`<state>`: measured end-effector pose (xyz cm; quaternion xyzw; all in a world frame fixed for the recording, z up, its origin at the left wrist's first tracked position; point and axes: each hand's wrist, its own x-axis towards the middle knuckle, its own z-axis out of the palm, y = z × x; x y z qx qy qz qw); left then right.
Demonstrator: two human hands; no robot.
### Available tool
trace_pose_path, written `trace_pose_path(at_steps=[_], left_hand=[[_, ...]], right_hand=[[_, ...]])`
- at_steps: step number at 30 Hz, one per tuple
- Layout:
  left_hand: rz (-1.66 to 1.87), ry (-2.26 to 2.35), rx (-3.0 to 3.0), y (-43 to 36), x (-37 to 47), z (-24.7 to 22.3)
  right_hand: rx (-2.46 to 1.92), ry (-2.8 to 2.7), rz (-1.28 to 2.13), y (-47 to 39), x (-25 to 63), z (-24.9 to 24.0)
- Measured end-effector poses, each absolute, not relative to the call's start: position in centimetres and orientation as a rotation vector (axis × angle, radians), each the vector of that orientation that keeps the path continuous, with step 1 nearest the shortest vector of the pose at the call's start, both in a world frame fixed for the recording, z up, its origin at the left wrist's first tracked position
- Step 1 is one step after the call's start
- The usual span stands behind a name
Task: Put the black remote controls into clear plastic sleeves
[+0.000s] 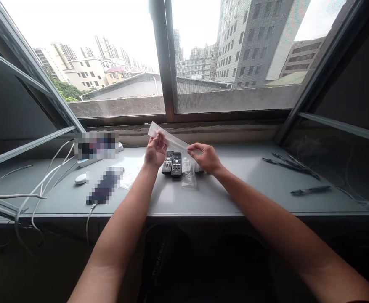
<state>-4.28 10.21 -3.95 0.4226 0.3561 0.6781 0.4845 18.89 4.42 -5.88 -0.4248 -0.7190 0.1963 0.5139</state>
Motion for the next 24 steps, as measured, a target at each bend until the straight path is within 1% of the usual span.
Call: trace_pose_path(at_steps=[2, 4, 8, 10, 12, 15, 21, 24], left_hand=[[1.632, 0.851, 0.976, 10.3, -4.5, -3.9], [1.534, 0.782, 0.967, 10.0, -4.3, -4.0], [1.184, 0.693, 0.970, 9.2, -3.0, -4.4], [1.017, 0.699, 0.950, 8.9, -2.4, -4.7], [0.938, 0.700, 0.944, 8.8, -2.0, -4.9], [1.031, 0.701, 0.943, 9.0, -1.9, -5.0], [1.414, 0.862, 0.711, 10.4, -2.5, -4.9], [1.496, 0.865, 0.628, 10.8, -2.9, -5.0]], right_hand=[[-1.022, -1.679, 0.439, 4.4, 18.9, -5.8], [-1.023, -1.662, 0.361, 4.5, 18.9, -5.9], [-1.001, -1.745, 0.151, 4.6, 18.8, -6.2], [-0.947, -1.800, 0.098, 4.6, 18.8, -6.4], [-0.899, -1.841, 0.084, 4.7, 18.7, -6.7], [-0.907, -1.863, 0.071, 4.7, 18.7, -6.8], [-0.980, -1.738, 0.007, 4.6, 18.8, -6.3], [-0.949, -1.751, 0.035, 4.5, 18.8, -6.2]])
